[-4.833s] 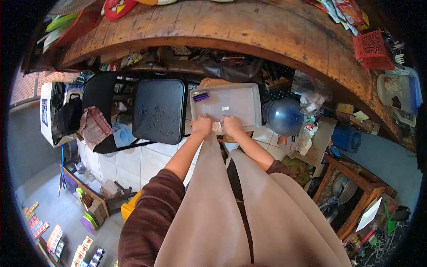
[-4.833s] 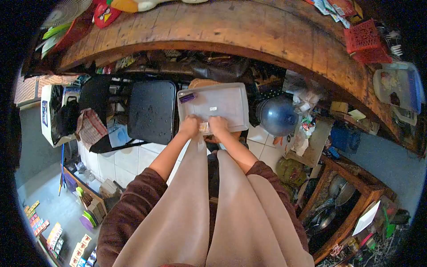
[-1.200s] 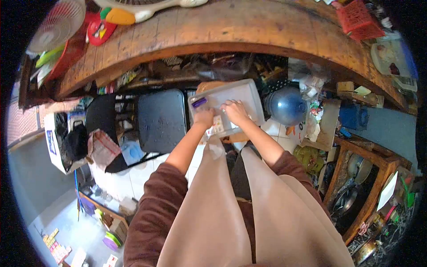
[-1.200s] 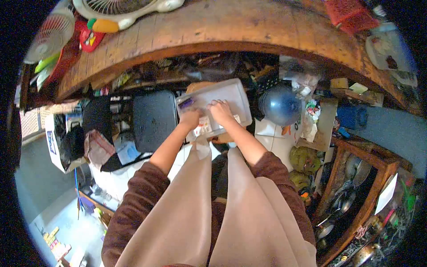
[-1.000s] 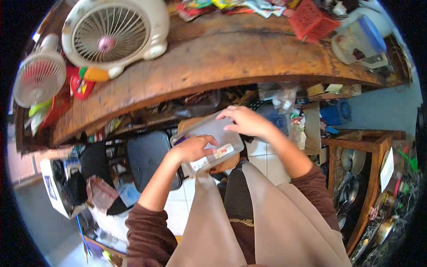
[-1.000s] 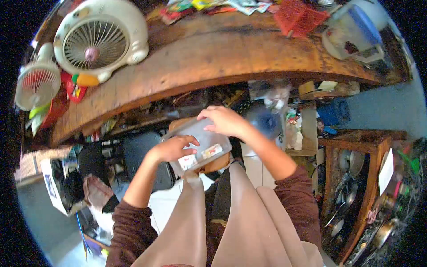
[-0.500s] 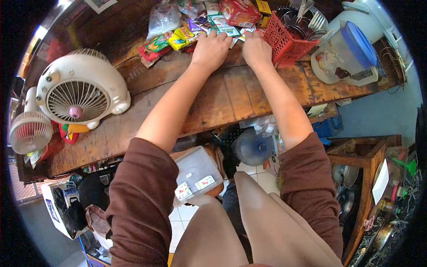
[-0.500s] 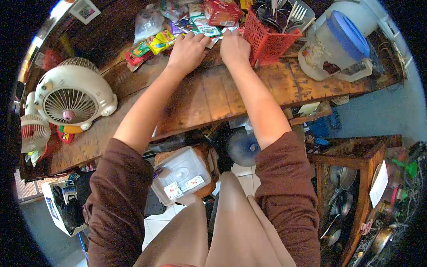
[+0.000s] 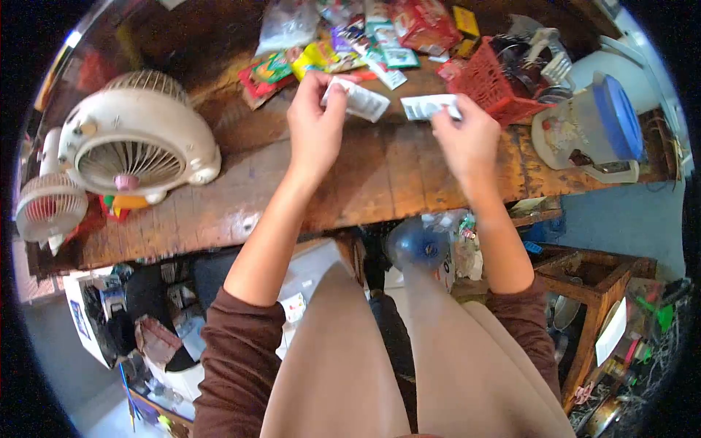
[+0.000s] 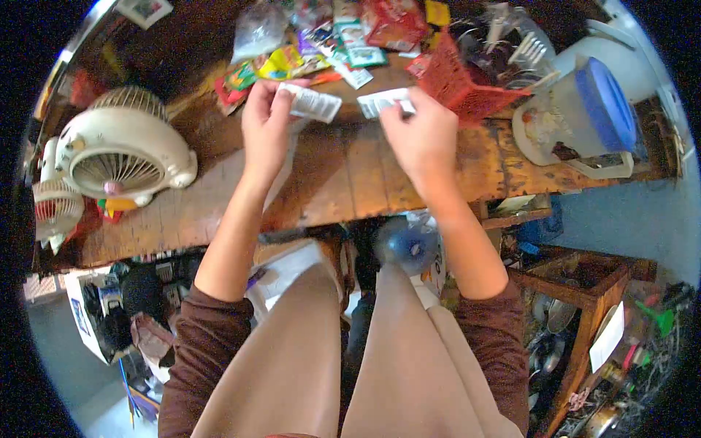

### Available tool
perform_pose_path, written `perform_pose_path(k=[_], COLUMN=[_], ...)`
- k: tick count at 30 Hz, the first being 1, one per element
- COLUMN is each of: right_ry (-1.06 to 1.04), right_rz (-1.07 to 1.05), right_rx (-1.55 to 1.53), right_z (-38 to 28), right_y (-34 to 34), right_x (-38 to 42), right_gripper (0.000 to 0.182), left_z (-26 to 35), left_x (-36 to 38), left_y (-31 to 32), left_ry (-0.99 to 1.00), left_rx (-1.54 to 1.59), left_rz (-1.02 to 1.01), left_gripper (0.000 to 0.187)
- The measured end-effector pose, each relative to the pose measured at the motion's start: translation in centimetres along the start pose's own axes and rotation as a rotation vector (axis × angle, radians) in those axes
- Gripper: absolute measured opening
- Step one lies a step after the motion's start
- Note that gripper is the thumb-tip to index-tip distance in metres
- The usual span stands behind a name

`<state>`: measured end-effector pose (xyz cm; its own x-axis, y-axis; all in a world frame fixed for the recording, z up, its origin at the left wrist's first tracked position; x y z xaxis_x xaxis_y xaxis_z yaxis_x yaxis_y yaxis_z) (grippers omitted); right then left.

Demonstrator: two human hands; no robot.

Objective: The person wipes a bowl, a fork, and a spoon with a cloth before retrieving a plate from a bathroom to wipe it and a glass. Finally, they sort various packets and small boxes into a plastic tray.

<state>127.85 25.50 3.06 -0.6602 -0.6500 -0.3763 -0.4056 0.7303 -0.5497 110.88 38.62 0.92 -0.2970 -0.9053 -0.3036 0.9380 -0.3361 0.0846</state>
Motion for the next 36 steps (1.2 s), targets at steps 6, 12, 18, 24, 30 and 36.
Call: perform_pose_path(k=[6,12,18,24,30,36], right_ry=[0.366,-0.073,-0.198,-0.088,-0.113,-0.107], right_rz=[-0.678,-0.915,-0.721,-0.838,-1.072,-1.028], right_rx=[-0.725,-0.228,0.177,0.174,0.448,0.565], right_z=[-4.1,-5.7,4.0,8.0,10.8,10.5], right_y=[3.9,10.5,18.0,21.9,24.7,24.2], right_x=[11.9,22.0,29.6,36.1,40.8,41.5], right_gripper=[0.014,0.020,0.012,0.006,0.019,0.020], left_z=[6.4,-1.4,-18.3,-24.7,-25.6,-23.9], left_x=[10.6,19.2,29.8,35.2,36.0,36.1], left_y=[-9.3,-19.8,-22.7,-19.7,-18.7,-17.4], left_ry=[0.045,-0.381,-0.540,-0.669,-0.573,-0.351], left_rx=[-0.514,-0.523,-0.808,-0.674,-0.857,-1.062], left_rz=[-0.096,-0.109,-0.218,-0.380,-0.532,-0.648], left_gripper=[0.016,0.010,0.020,0.020,0.018,0.022])
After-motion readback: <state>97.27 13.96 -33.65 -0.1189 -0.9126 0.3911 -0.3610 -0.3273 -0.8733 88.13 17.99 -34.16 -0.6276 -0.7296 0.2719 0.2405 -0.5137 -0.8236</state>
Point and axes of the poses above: each hand's wrist, its own x-axis away from the middle knuckle, its own y-axis out of the palm, z = x × y, the point moved 9 cm from there along -x, towards the middle knuckle, and after that the axes turned 6 degrees about z, right-handed, at the moved point
